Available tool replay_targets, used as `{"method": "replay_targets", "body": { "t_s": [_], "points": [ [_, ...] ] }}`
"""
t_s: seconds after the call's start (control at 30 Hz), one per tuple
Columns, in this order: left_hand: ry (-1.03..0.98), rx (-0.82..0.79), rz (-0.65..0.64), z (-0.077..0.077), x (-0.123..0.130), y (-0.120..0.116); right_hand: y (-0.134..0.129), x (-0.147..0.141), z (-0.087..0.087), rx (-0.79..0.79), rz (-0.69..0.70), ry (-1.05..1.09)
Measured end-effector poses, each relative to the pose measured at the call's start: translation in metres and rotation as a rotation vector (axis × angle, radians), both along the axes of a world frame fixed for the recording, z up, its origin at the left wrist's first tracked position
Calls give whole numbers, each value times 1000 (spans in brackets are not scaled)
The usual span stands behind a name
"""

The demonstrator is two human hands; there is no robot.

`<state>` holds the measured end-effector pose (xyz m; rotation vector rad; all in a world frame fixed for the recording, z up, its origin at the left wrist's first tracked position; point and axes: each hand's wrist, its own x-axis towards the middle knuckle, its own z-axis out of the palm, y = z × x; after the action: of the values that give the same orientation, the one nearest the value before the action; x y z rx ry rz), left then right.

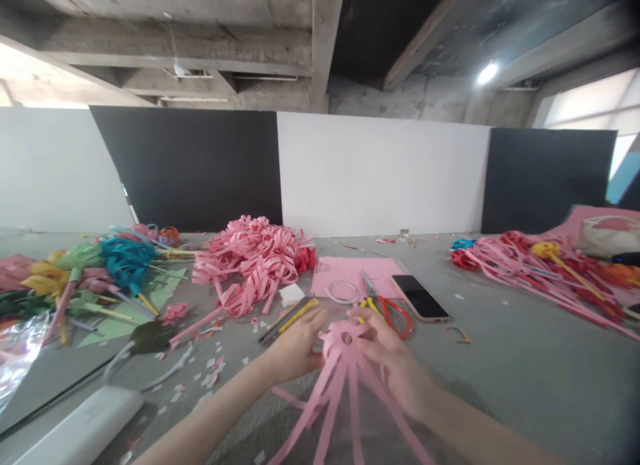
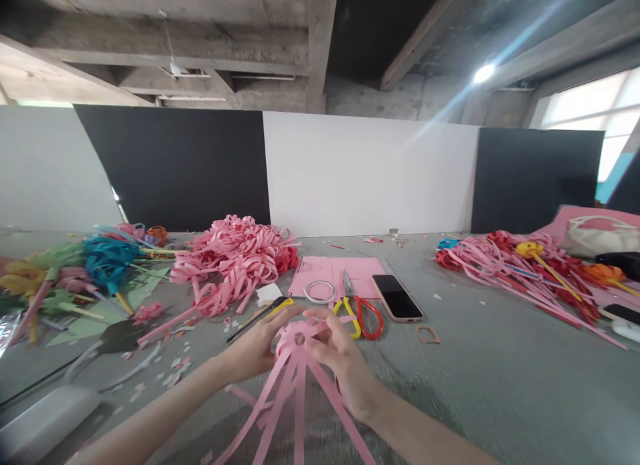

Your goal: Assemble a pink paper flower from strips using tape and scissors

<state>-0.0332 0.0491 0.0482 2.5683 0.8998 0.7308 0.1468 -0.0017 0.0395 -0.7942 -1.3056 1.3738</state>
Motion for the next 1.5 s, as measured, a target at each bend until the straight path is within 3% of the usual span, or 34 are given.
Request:
{"method": "replay_targets", "body": {
  "t_s": [0.1,0.2,0.3,0.4,0.53,0.63,0.73,0.87,0.97,1.07,1.3,1.5],
  "points": [
    [-96,3,98,-6,3,3,1,3,3,-7,-9,1],
    [-81,104,233,-2,-8,12,2,5,12,1,-44,-20],
    [42,304,346,9,-28,24,4,5,22,11,-83,-38],
    [269,463,430,20,-52,35,9,5,20,-15,-90,-112],
    [537,309,566,33,-79,39,19,2,-2,-91,-113,-189],
    [501,57,376,48,-78,29,23,-3,-23,-81,-131,-204],
    [326,-85,222,58,-56,12,22,-9,-38,-59,-137,-143],
    [287,-229,1,42,-21,-2,17,-15,-54,15,-115,-46],
    [319,-210,7,20,-10,-3,15,-16,-61,35,-162,-16],
    [298,-280,40,10,-12,2,15,-15,-60,9,-188,-9],
    [130,-642,57,13,-27,17,18,-13,-39,-38,-304,-102],
    [218,-953,-125,21,-50,21,23,-7,-36,-47,-276,-136]
  ]
}}
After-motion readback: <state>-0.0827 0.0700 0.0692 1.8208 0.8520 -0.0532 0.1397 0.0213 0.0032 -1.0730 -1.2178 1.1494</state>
